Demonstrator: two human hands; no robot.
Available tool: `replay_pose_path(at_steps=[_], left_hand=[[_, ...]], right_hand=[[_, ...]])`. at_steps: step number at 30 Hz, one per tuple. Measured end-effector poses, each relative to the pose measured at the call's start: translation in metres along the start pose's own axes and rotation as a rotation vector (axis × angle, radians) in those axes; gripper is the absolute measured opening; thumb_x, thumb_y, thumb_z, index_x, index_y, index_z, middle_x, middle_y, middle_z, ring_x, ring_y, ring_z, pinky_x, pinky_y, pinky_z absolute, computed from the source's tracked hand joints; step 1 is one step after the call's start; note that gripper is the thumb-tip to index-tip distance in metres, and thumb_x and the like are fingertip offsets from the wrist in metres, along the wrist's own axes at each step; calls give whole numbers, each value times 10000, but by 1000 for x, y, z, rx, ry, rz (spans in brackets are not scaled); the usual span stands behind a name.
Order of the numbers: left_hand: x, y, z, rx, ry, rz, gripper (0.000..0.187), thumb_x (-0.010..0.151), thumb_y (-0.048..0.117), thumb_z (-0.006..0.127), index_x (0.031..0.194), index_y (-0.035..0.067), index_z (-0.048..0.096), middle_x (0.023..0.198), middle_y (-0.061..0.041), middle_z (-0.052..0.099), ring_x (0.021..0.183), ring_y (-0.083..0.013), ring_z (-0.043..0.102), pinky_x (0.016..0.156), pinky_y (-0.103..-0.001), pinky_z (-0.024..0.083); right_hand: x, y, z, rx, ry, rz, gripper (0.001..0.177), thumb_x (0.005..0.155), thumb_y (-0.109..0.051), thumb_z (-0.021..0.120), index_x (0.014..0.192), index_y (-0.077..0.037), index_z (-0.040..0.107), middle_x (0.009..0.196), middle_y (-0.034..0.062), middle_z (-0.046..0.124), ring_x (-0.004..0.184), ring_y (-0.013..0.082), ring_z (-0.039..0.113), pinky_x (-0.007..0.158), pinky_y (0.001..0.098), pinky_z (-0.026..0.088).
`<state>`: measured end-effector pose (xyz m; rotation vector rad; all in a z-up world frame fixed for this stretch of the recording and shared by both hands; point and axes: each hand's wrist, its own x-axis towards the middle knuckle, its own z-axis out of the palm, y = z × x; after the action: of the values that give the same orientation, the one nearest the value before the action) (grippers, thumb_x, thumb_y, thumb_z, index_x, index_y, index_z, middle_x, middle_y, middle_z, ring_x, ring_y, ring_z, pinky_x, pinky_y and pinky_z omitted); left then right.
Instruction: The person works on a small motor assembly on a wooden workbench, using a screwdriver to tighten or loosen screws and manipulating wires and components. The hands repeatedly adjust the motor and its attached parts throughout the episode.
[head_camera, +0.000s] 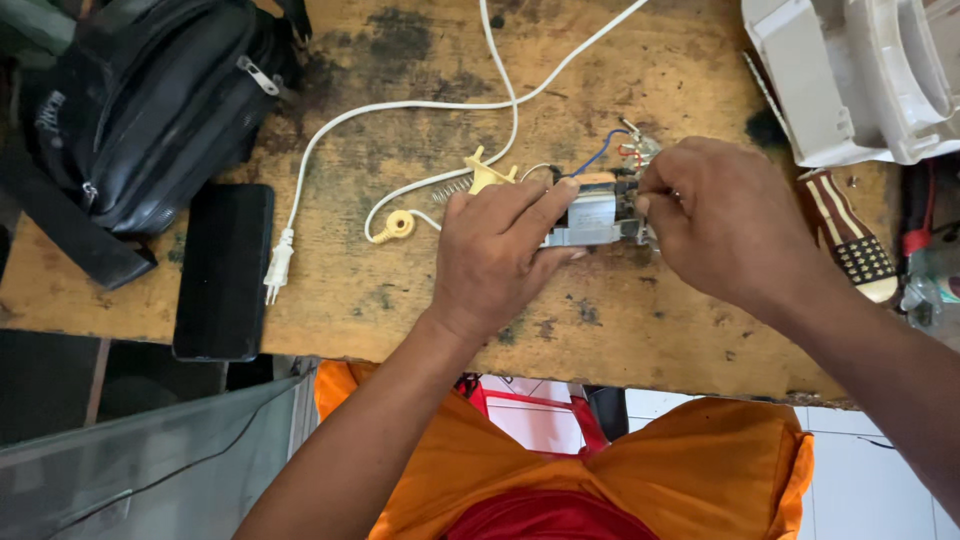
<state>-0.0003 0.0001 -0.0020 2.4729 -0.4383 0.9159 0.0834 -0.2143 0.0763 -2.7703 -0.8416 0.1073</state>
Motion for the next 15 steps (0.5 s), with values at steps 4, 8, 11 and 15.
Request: replay_pose_path(at_steps=[4,8,11,15], left_hand=[[2,2,-3,29,-12,11,495,1017,553,517,1301,176,666,1221,-30,707,1024,-249,688,795,-415,390],[3,3,-4,49,-23,-26,511,953,576,638,1301,204,673,1212,-4,718,1008,-219,687,768,-394,356],[3,4,-5,31,-54,-43,509,936,548,691,1312,206,668,1226,-3,713,1052,-222,682,795,-396,350],[3,-2,4,-4,22,-24,583,877,572,730,1352,239,663,1119,15,707,1047,-194,690,899,-381,421]], right_hand=[[4,-1,-4,-30,-49,81,154,970,-222,629,914,-125,735,925,88,738,875,347,673,761,522,487],[6,0,-8,-46,-79,64,165,941,-261,631,900,-155,751,958,69,747,996,375,639,834,545,492],[3,-7,-14,31,-85,139,155,939,-269,640,896,-176,756,975,43,753,984,342,660,825,528,491],[0,9,-5,182,56,18,132,865,-246,688,907,-135,746,881,173,707,1054,435,676,785,570,537]])
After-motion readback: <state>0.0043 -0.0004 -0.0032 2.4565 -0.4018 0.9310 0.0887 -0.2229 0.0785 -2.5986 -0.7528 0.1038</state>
